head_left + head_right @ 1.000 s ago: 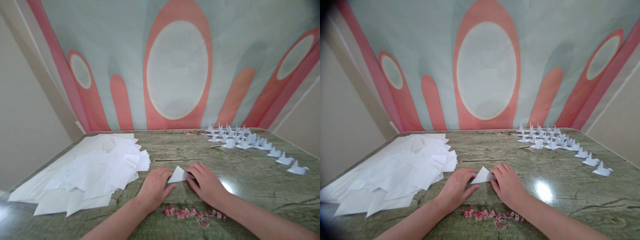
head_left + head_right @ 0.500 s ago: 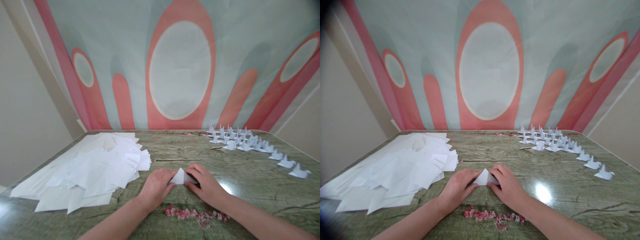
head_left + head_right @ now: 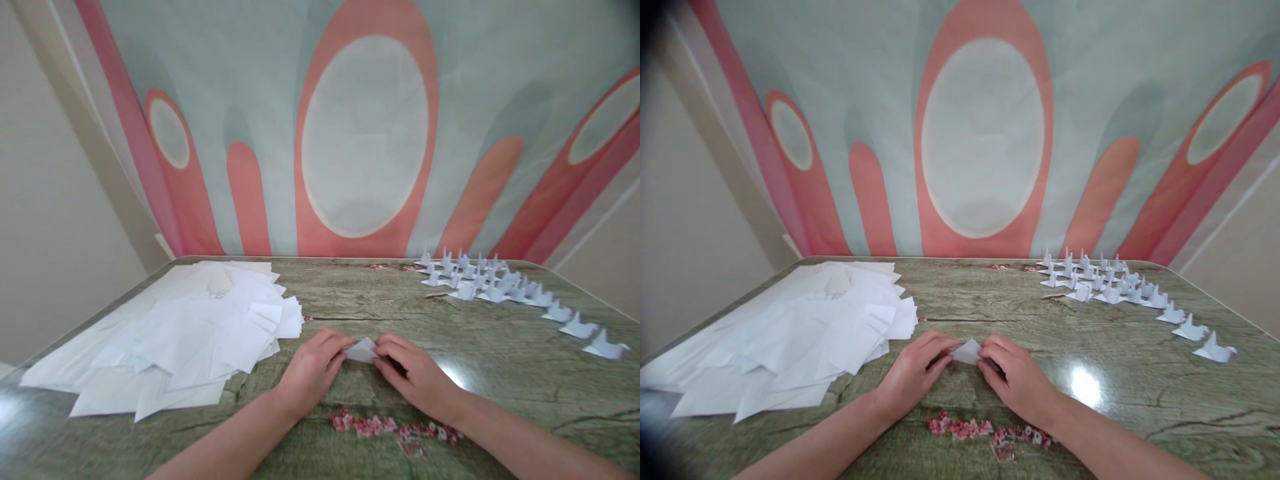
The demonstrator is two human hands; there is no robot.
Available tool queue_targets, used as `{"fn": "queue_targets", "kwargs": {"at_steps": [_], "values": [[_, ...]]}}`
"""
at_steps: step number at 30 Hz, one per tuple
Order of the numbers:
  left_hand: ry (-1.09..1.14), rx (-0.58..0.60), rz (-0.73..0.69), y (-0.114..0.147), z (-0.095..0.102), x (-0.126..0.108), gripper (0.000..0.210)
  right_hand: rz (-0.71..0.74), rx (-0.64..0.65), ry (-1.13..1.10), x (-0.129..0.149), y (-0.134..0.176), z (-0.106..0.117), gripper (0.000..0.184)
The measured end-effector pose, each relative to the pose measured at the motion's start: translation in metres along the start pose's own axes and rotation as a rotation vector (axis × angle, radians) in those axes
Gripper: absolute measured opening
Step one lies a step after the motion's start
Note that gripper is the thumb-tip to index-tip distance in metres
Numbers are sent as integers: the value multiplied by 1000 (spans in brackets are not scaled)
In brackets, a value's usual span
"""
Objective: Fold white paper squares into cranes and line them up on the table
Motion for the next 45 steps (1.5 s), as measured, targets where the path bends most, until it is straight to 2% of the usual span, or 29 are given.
{"fn": "queue_targets", "kwargs": {"at_steps": [4, 7, 10, 15, 20, 23, 25, 29, 34, 40, 45], "values": [[39, -53, -29, 2, 6, -4, 29, -68, -52, -49, -7, 3, 1, 6], [47, -48, -86, 3, 5, -9, 29, -158, -102, -105, -17, 6, 2, 14], [40, -36, -125, 4, 3, -13, 28, -164, -123, -122, -18, 6, 3, 18], [40, -42, -132, 4, 2, -15, 29, -150, -128, -95, -15, 6, 4, 15], [43, -51, -146, 5, 4, -19, 29, -113, -229, -137, -11, 8, 13, 18], [64, -54, -159, 5, 6, -21, 29, -11, -130, -95, 1, 4, 10, 10], [85, -40, -141, 4, 5, -19, 30, 64, -80, -25, 10, 3, 8, 13], [101, 7, -43, 0, 2, -8, 32, 153, -143, 149, 21, 7, 12, 16], [42, 12, -22, 1, 0, -4, 17, 244, -165, 267, 28, 11, 10, 17], [-48, -56, -45, 4, 5, -6, 16, 232, -184, 259, 26, 10, 13, 20], [4, -88, -44, 3, 10, -6, 12, 180, -188, 232, 23, 8, 16, 16]]}}
Point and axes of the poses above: each hand's wrist, its own y-axis away from the middle knuckle, its own z-axis out of the back of the hand, x = y × z, the point moved 9 cm from there along -y, towards the middle knuckle, and after that the axes turned 11 degrees about x, right-handed, at the moved point
